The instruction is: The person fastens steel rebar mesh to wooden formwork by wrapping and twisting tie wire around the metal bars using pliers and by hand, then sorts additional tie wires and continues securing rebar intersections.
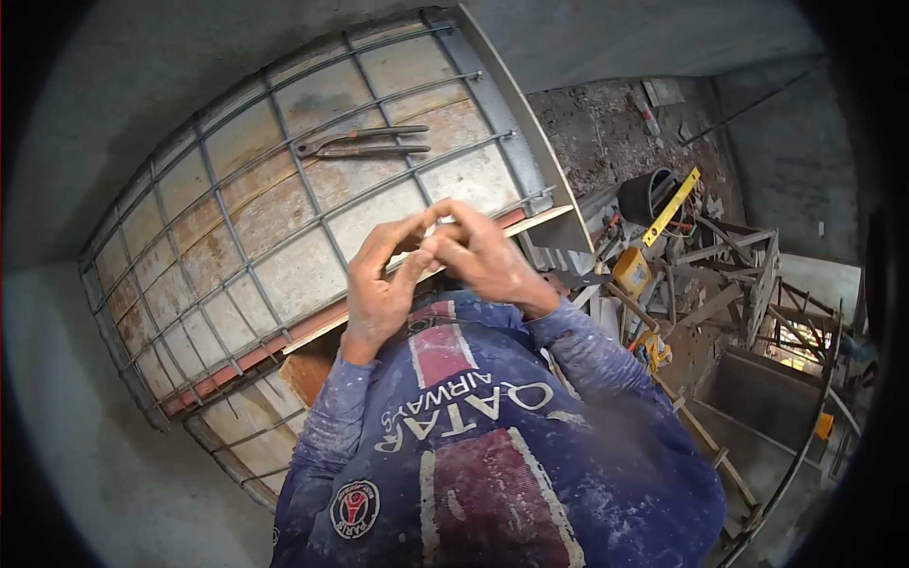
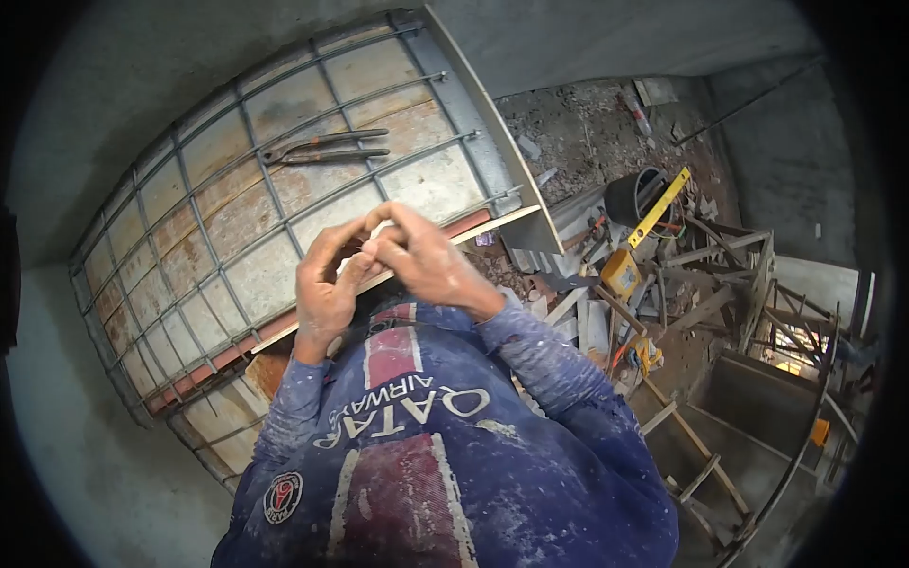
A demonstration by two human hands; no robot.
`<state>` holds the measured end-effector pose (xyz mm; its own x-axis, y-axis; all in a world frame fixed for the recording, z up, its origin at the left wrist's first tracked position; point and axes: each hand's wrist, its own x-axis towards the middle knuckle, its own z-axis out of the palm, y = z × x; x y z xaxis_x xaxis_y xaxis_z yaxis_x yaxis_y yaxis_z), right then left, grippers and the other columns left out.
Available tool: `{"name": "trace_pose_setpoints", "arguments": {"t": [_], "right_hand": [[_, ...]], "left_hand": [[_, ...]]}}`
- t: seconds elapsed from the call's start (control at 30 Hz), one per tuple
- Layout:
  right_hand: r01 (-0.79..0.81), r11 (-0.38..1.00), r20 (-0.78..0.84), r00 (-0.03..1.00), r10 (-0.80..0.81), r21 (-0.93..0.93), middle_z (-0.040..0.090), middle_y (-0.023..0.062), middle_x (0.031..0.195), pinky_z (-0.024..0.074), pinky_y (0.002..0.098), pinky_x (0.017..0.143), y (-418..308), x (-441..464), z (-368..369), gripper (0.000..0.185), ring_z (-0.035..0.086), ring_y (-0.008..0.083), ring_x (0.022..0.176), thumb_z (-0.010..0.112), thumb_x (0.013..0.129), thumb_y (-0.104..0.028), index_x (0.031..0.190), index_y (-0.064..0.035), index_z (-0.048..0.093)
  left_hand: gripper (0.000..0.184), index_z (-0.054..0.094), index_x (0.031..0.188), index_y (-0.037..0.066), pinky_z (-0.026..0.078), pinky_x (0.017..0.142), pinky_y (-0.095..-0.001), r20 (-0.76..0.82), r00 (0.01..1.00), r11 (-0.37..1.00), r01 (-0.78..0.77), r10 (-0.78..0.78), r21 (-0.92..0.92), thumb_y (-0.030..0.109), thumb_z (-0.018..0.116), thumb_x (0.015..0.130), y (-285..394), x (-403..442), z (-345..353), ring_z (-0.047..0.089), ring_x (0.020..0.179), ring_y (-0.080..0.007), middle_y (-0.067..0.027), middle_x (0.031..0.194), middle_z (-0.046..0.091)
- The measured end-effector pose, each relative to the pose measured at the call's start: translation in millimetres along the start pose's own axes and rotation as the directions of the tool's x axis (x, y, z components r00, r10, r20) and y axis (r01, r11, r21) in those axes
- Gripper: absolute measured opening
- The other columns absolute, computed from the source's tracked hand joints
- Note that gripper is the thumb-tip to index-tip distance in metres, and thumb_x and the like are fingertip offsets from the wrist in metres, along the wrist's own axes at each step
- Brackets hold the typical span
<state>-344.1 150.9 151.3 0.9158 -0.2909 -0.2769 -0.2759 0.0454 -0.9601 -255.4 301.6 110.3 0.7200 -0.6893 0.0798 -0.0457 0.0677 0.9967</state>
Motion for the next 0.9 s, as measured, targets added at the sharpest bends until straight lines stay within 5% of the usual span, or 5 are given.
{"name": "trace_pose_setpoints", "arguments": {"t": [0.33,0.43,0.57,0.67,0.9], "right_hand": [[0.049,0.977,0.21,0.978,-0.005,-0.208,0.064,0.0048,0.072,0.0463,0.0326,0.061,19.5,13.4,-7.1,0.019,0.058,0.0131,0.064,0.061,0.1,-0.019,0.097,-0.0006,0.061],[0.317,0.838,0.256,0.941,-0.221,-0.443,0.069,0.0189,0.079,0.0517,0.0421,0.068,29.1,14.3,-24.4,0.024,0.069,0.0326,0.074,0.058,0.099,-0.022,0.099,0.0013,0.063],[0.1,0.721,0.105,0.994,-0.038,-0.686,0.071,0.0159,0.086,0.0555,0.0396,0.069,38.7,24.0,-103.9,0.024,0.07,0.0248,0.077,0.065,0.095,-0.023,0.093,0.0015,0.068],[-0.07,0.334,-0.082,0.996,-0.022,-0.94,0.067,0.012,0.091,0.0543,0.0404,0.076,51.3,26.6,-181.0,0.023,0.069,0.0238,0.087,0.07,0.09,-0.025,0.094,-0.0026,0.071],[0.071,0.241,0.08,0.996,0.028,-0.968,0.066,0.0099,0.095,0.0553,0.0452,0.079,64.9,23.9,-222.1,0.02,0.069,0.0328,0.091,0.068,0.088,-0.027,0.092,-0.0102,0.077]], "left_hand": [[0.016,0.068,0.096,0.0,0.05,0.077,-0.0253,-0.098,0.99,0.991,0.11,-0.103,0.077,0.016,0.067,0.099,-15.0,-20.9,-13.1,0.061,0.084,-0.0095,-0.0044,0.091,0.069],[0.016,0.068,0.102,-0.001,0.051,0.074,-0.0272,-0.144,0.962,0.969,0.242,-0.231,0.059,0.013,0.07,0.095,-17.5,-17.4,2.3,0.063,0.08,-0.0123,-0.006,0.089,0.069],[0.025,0.072,0.109,0.001,0.052,0.071,-0.0335,-0.148,0.985,0.847,0.152,-0.088,0.51,0.006,0.074,0.084,-24.9,-1.7,17.3,0.064,0.074,-0.0206,-0.0119,0.09,0.068],[0.019,0.074,0.101,0.0,0.052,0.074,-0.0371,-0.086,0.974,0.774,0.221,-0.212,0.593,0.005,0.075,0.082,-39.5,1.5,13.8,0.065,0.078,-0.0253,-0.0144,0.091,0.069],[0.01,0.076,0.086,-0.002,0.051,0.077,-0.0375,-0.064,0.949,0.747,0.283,-0.308,0.601,0.007,0.074,0.081,-49.2,4.2,13.5,0.065,0.085,-0.0284,-0.0142,0.082,0.069]]}}
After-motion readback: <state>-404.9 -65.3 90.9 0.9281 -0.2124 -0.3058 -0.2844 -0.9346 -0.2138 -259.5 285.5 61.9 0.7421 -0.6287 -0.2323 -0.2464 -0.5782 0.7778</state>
